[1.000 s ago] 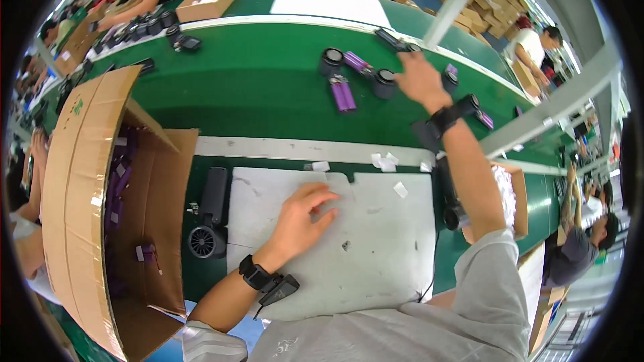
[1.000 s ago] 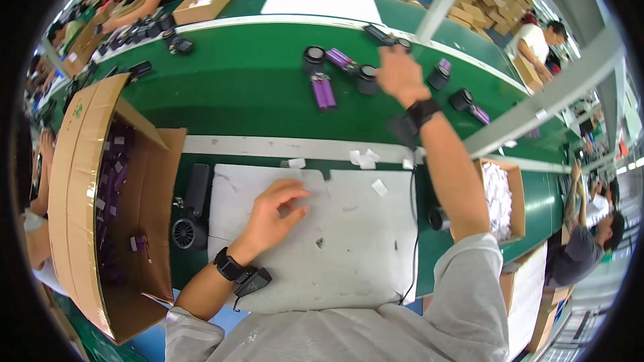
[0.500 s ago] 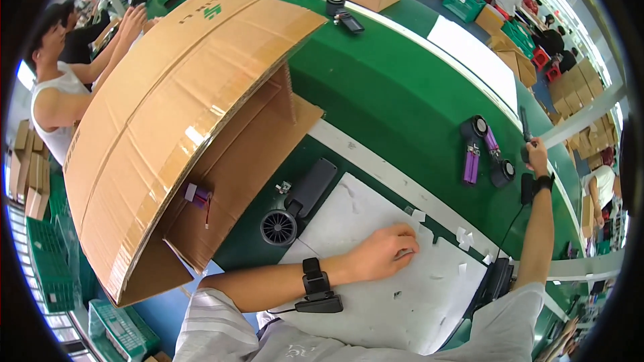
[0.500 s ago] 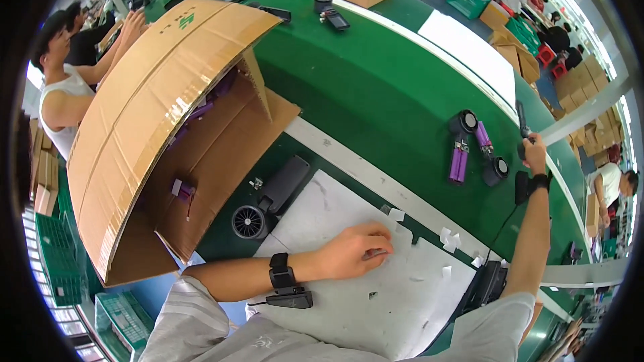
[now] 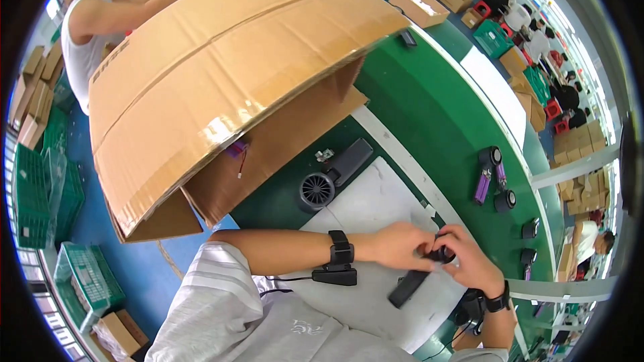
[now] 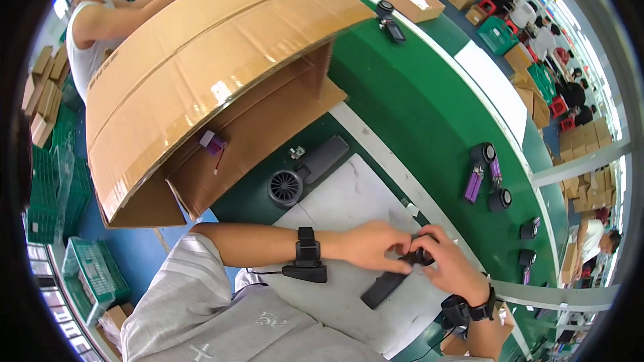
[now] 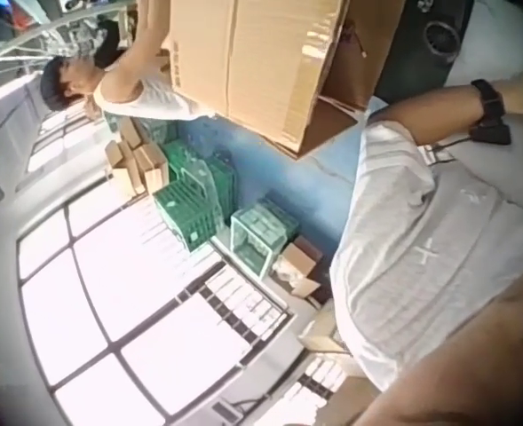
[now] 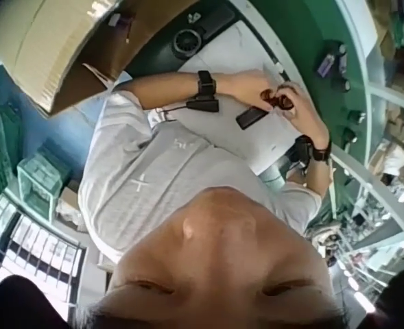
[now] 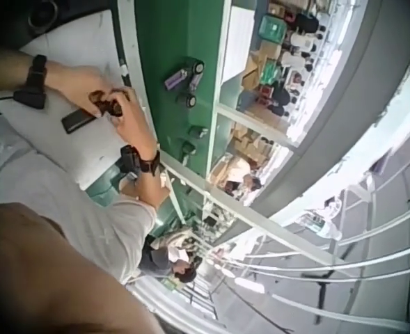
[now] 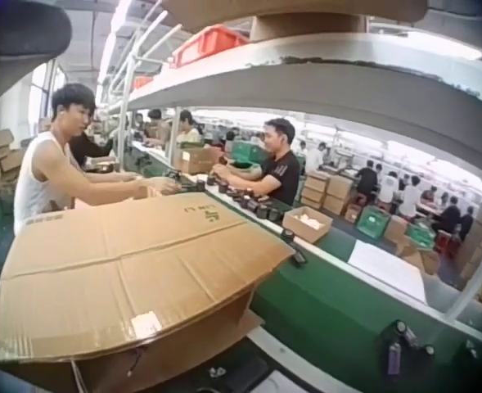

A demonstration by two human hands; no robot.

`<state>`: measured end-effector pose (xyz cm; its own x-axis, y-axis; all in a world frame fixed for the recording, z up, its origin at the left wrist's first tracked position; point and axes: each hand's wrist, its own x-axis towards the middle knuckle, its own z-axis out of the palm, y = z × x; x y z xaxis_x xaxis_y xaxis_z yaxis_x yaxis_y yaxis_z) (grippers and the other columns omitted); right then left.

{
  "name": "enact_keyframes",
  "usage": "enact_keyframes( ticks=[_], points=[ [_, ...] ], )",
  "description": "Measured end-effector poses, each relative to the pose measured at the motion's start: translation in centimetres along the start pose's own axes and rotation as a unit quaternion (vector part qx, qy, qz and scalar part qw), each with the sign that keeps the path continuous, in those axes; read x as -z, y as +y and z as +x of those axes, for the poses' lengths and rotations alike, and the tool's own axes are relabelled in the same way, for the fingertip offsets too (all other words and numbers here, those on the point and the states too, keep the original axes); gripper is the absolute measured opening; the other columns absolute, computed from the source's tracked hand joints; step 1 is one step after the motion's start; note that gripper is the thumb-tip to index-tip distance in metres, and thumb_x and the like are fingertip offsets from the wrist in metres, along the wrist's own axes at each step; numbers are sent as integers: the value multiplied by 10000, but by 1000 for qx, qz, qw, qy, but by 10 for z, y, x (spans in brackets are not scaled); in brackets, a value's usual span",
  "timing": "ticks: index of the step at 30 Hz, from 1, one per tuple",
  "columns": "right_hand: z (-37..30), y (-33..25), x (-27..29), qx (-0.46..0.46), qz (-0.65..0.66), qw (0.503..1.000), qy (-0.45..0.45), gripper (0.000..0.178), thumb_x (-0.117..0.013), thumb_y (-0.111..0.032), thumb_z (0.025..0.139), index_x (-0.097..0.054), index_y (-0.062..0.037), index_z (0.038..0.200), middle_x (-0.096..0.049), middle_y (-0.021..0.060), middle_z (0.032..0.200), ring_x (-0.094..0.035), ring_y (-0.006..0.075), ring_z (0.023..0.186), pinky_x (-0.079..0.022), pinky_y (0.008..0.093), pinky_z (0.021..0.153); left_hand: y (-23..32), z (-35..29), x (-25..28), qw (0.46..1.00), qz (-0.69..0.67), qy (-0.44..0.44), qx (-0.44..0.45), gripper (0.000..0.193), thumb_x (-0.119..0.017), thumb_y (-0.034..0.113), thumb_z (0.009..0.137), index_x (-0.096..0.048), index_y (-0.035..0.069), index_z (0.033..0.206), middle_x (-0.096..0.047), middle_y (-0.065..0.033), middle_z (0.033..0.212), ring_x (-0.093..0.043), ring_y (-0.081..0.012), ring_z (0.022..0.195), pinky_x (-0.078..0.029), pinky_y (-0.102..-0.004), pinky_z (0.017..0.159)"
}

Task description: Assembling electronic devices by inserting batteries and connecting internal components at a factory workstation.

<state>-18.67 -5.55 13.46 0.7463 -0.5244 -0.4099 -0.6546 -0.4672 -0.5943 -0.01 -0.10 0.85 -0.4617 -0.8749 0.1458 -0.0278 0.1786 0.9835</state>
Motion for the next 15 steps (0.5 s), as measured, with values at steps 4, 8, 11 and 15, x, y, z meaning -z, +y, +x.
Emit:
enact_keyframes(
  ticks=[4,8,11,15],
  points=[
    [12,-46,18,79,-93,992,18,440,-756,-49,699,-577,-24,1099,-555,145,1122,-578,327,1002,-481,370,884,-13,-4,-4,983,155,-55,-81,333,-698,347,848,-590,42,925,-629,-88,834,-623,-255,721,-487,-388,652],
    [78,-120,2,239,-115,963,41,409,-706,-112,777,-572,-26,1154,-576,149,1106,-587,330,1006,-482,395,880,-33,-3,-9,983,141,-13,-114,330,-770,267,739,-623,55,944,-670,-125,801,-656,-296,725,-499,-421,662],
    [131,-154,-52,331,-162,929,-15,451,-704,-124,773,-577,-45,1198,-594,135,1088,-603,321,970,-490,419,856,-53,-15,-33,980,148,-53,-118,313,-718,259,781,-618,44,985,-662,-125,867,-640,-284,784,-482,-406,716],
    [194,-199,-117,332,-363,869,61,388,-603,-108,823,-602,-85,1210,-615,136,1132,-606,347,1005,-493,446,870,-60,35,-30,980,153,-73,-100,301,-649,248,837,-611,29,1040,-653,-127,955,-617,-269,862,-460,-386,788]
  ],
)
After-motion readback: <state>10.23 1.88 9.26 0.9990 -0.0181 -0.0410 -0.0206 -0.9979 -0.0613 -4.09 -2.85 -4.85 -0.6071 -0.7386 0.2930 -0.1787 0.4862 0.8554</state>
